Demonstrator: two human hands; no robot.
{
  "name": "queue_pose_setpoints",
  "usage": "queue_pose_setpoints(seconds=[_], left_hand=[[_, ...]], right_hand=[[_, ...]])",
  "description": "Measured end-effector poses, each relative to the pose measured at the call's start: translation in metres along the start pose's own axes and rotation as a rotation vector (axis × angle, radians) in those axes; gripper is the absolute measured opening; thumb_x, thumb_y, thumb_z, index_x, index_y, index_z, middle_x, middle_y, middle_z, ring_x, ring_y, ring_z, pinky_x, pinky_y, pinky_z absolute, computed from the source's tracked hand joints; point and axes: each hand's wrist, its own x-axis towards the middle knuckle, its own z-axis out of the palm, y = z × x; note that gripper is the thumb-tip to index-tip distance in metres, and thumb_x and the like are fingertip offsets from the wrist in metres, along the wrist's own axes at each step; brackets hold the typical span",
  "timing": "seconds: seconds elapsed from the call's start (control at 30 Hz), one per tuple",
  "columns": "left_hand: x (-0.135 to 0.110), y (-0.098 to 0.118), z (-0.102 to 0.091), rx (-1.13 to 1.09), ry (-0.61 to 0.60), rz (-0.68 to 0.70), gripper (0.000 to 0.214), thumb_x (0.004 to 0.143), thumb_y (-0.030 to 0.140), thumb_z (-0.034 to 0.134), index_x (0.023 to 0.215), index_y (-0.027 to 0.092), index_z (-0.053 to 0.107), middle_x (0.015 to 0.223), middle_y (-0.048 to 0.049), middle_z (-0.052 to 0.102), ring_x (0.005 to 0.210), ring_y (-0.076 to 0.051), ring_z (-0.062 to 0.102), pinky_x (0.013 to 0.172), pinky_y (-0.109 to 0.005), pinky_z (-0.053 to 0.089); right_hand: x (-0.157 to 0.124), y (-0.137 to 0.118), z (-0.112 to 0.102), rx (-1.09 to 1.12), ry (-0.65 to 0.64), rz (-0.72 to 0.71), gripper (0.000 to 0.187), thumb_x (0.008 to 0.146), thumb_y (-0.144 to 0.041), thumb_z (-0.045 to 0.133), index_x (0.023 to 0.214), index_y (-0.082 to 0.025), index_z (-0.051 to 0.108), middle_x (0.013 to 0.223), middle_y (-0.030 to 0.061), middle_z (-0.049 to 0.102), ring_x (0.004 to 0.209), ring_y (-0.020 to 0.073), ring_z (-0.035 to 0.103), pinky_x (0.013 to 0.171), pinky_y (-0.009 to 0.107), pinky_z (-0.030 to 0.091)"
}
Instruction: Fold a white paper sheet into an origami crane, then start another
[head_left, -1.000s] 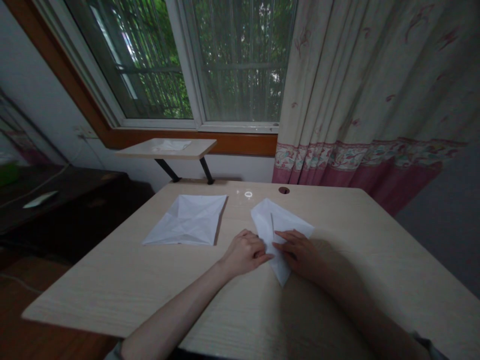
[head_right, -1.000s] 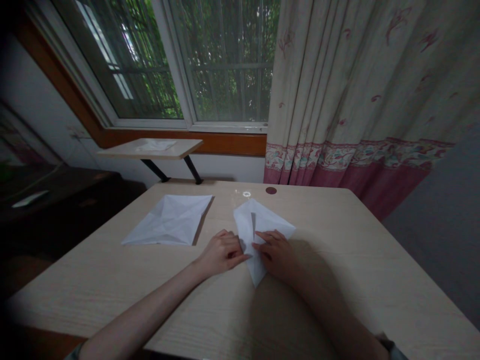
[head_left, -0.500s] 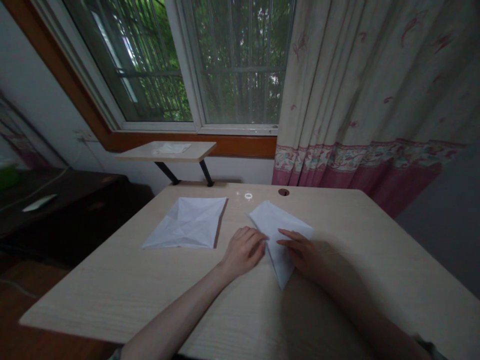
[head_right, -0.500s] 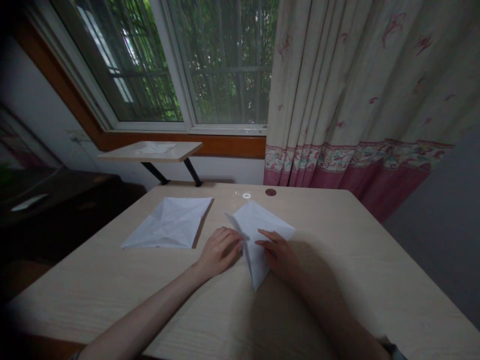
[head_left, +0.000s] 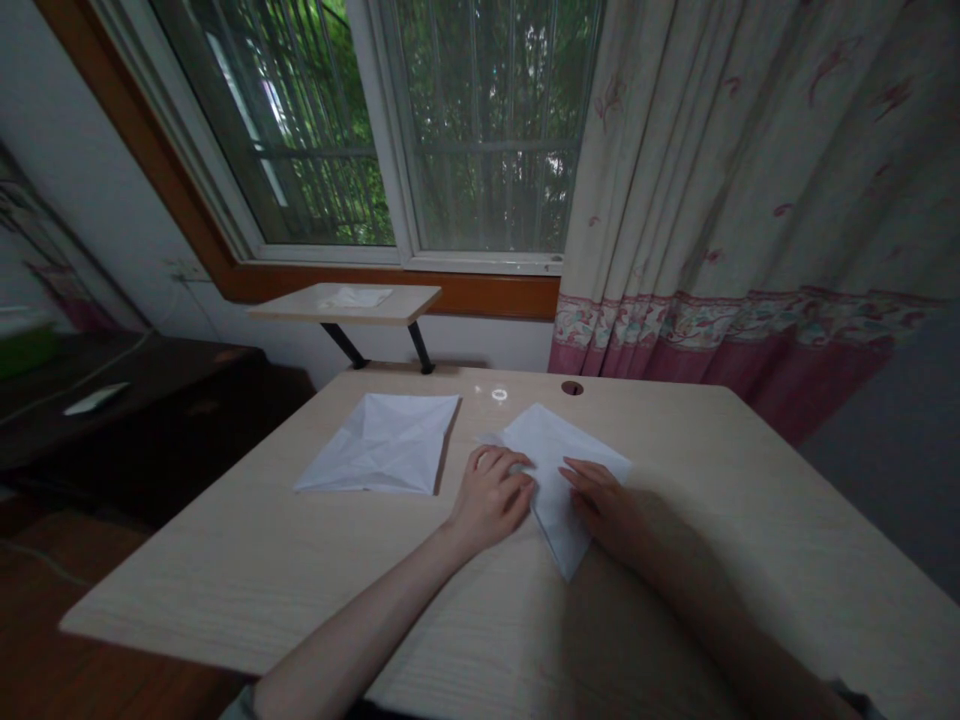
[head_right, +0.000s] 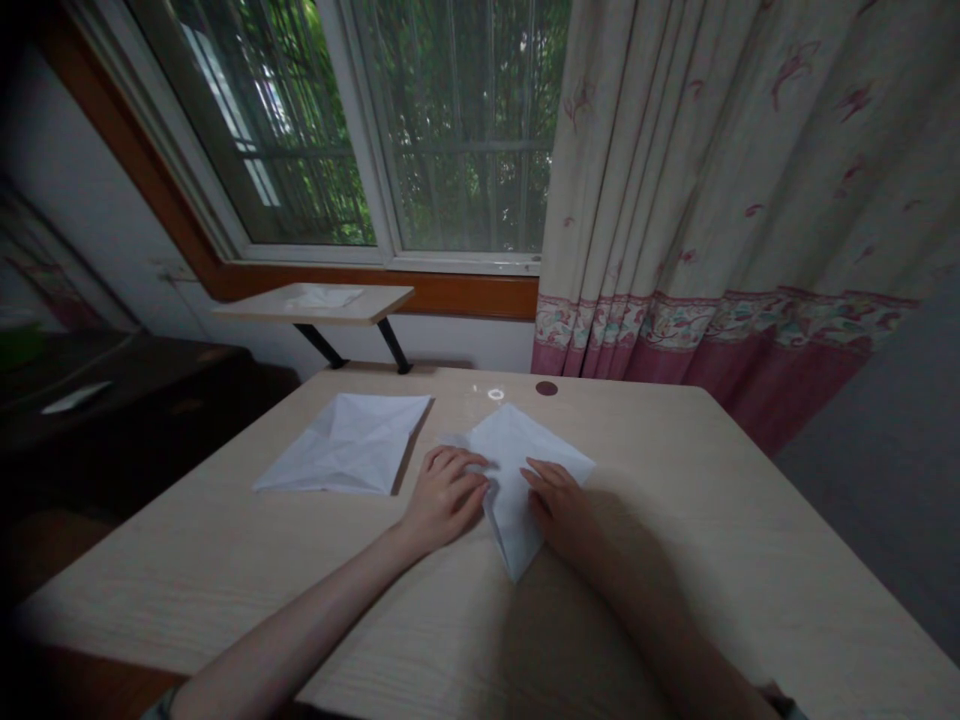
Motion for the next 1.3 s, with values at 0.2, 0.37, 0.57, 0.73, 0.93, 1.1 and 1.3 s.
queue_pose_setpoints(seconds=[0.2, 0.37, 0.57, 0.73, 0.93, 1.1, 1.3], left_hand=[[-0.002, -0.006, 0.006, 0.024, -0.067, -0.066, 0.021, 0.098, 0.025, 0.059, 0.082, 0.021, 0.071, 0.105, -0.0018, 0.075, 0.1, -0.022, 0.064, 0.101, -0.049, 0.035], [-0.001, -0.008, 0.009, -0.021, -0.185, -0.121, 0.016, 0.094, 0.026, 0.067, 0.08, 0.019, 0.068, 0.112, -0.0039, 0.073, 0.104, -0.023, 0.064, 0.092, -0.041, 0.047], [-0.001, -0.009, 0.01, -0.081, -0.288, -0.152, 0.023, 0.085, 0.035, 0.08, 0.094, 0.02, 0.065, 0.121, -0.0067, 0.071, 0.115, -0.027, 0.064, 0.1, -0.044, 0.05], [-0.005, -0.012, 0.014, -0.11, -0.346, -0.077, 0.032, 0.094, 0.032, 0.071, 0.124, 0.023, 0.063, 0.137, -0.0055, 0.066, 0.127, -0.024, 0.06, 0.111, -0.042, 0.046], [-0.008, -0.013, 0.022, -0.094, -0.419, -0.041, 0.032, 0.101, 0.027, 0.059, 0.133, 0.026, 0.062, 0.144, -0.0034, 0.061, 0.136, -0.023, 0.055, 0.115, -0.044, 0.043], [-0.007, -0.012, 0.022, -0.103, -0.49, -0.048, 0.04, 0.104, 0.025, 0.052, 0.144, 0.029, 0.053, 0.151, -0.0023, 0.054, 0.142, -0.023, 0.049, 0.118, -0.049, 0.039], [-0.004, -0.01, 0.014, -0.108, -0.545, -0.074, 0.04, 0.105, 0.034, 0.05, 0.145, 0.03, 0.052, 0.155, -0.0021, 0.048, 0.146, -0.024, 0.043, 0.121, -0.051, 0.032]], right_hand=[[0.002, 0.005, 0.003, -0.001, 0.005, -0.027, 0.044, 0.093, -0.014, 0.049, 0.133, -0.023, 0.065, 0.135, 0.0112, 0.067, 0.125, 0.0265, 0.061, 0.106, 0.051, 0.054], [0.002, 0.009, 0.006, -0.029, 0.05, -0.012, 0.041, 0.093, -0.017, 0.05, 0.13, -0.022, 0.066, 0.134, 0.012, 0.068, 0.123, 0.0281, 0.063, 0.104, 0.054, 0.054], [0.002, 0.011, 0.004, -0.172, 0.088, 0.068, 0.039, 0.091, -0.017, 0.047, 0.122, -0.019, 0.07, 0.132, 0.0135, 0.068, 0.122, 0.0296, 0.062, 0.104, 0.055, 0.051], [0.002, 0.02, -0.001, -0.3, 0.129, 0.116, 0.037, 0.091, -0.023, 0.049, 0.121, -0.019, 0.071, 0.131, 0.0136, 0.069, 0.121, 0.0317, 0.062, 0.108, 0.058, 0.044], [0.001, 0.032, 0.002, -0.421, 0.231, 0.189, 0.037, 0.095, -0.03, 0.045, 0.12, -0.017, 0.069, 0.131, 0.0157, 0.069, 0.121, 0.033, 0.061, 0.108, 0.054, 0.043], [-0.001, 0.037, 0.011, -0.478, 0.298, 0.344, 0.047, 0.094, -0.038, 0.043, 0.131, -0.014, 0.062, 0.134, 0.0184, 0.065, 0.13, 0.0373, 0.053, 0.11, 0.056, 0.039], [0.0, 0.039, 0.012, -0.397, 0.292, 0.442, 0.05, 0.092, -0.04, 0.042, 0.132, -0.015, 0.058, 0.125, 0.018, 0.068, 0.121, 0.0368, 0.058, 0.107, 0.056, 0.04]])
